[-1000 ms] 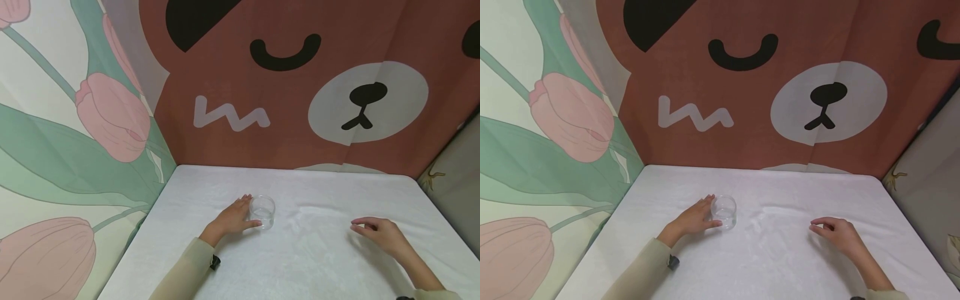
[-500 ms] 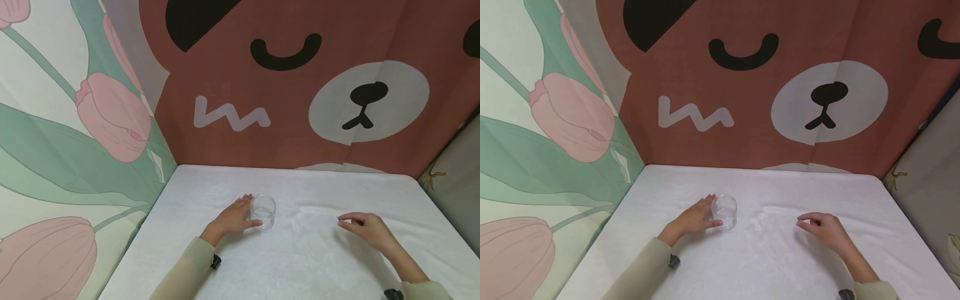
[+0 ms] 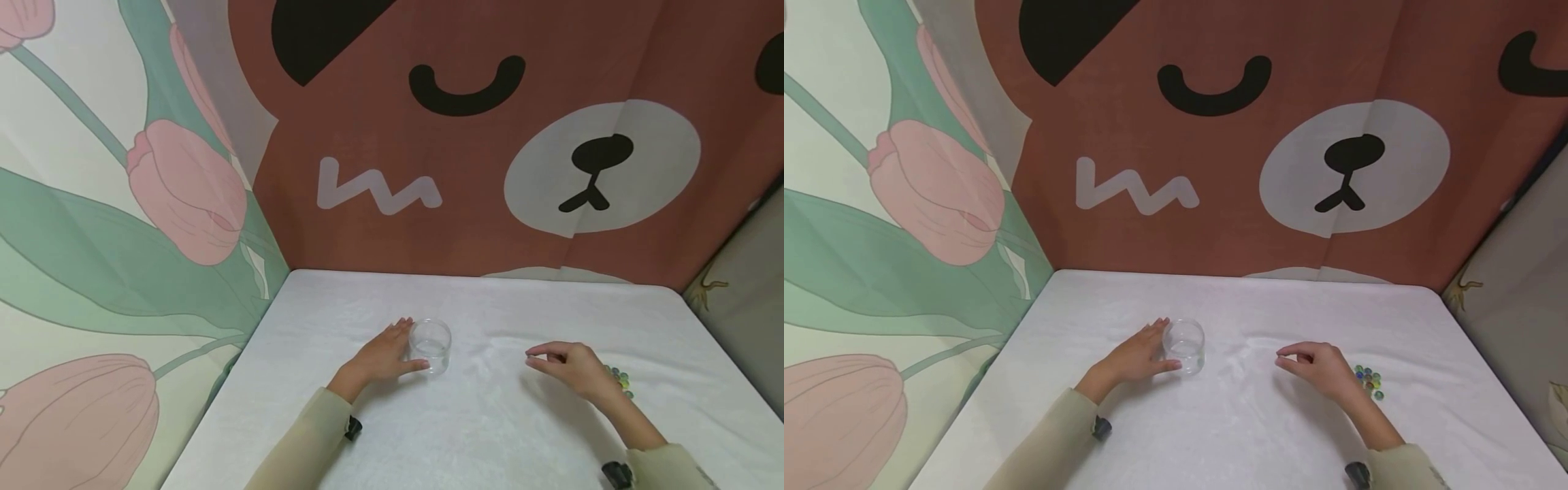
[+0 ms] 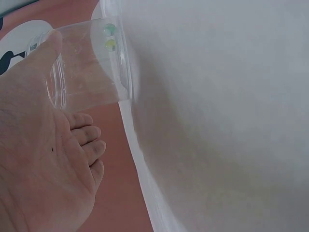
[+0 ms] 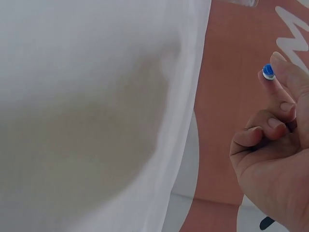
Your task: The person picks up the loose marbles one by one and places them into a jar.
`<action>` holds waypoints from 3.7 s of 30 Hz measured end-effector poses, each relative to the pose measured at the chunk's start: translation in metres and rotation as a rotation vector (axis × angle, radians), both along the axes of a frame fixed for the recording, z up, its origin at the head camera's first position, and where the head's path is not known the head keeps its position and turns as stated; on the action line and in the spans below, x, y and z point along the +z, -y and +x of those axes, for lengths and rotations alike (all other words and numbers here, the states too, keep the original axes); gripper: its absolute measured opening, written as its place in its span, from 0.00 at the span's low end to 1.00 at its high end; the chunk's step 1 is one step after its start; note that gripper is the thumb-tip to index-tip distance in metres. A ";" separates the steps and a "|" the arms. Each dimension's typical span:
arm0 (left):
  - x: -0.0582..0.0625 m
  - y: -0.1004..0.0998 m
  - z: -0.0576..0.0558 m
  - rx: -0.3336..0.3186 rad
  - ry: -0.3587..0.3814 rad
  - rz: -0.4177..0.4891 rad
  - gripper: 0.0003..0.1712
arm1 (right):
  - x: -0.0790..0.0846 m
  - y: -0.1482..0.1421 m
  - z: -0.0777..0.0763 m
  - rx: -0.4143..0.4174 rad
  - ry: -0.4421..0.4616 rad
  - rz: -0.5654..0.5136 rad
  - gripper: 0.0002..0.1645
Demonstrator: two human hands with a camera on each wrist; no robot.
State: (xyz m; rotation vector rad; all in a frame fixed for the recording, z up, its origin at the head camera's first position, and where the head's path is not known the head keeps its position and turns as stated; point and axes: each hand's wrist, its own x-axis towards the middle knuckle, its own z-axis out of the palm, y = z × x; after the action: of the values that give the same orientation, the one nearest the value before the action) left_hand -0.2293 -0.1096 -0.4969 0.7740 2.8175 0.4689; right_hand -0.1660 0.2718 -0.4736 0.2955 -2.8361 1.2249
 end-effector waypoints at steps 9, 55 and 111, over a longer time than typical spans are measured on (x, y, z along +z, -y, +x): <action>0.002 0.001 0.001 0.005 -0.002 0.002 0.60 | 0.006 0.018 -0.006 0.018 -0.005 -0.004 0.18; 0.000 0.001 0.000 -0.006 -0.007 0.016 0.59 | 0.005 0.135 -0.051 0.118 0.004 -0.200 0.16; 0.001 -0.004 -0.005 0.003 0.012 0.036 0.60 | -0.005 0.126 -0.048 0.049 0.125 -0.401 0.24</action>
State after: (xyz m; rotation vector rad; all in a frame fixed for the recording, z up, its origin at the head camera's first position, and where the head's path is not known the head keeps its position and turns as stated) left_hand -0.2342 -0.1060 -0.4961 0.7708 2.8065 0.5244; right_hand -0.2142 0.1461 -0.4784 0.2785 -2.6040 1.8366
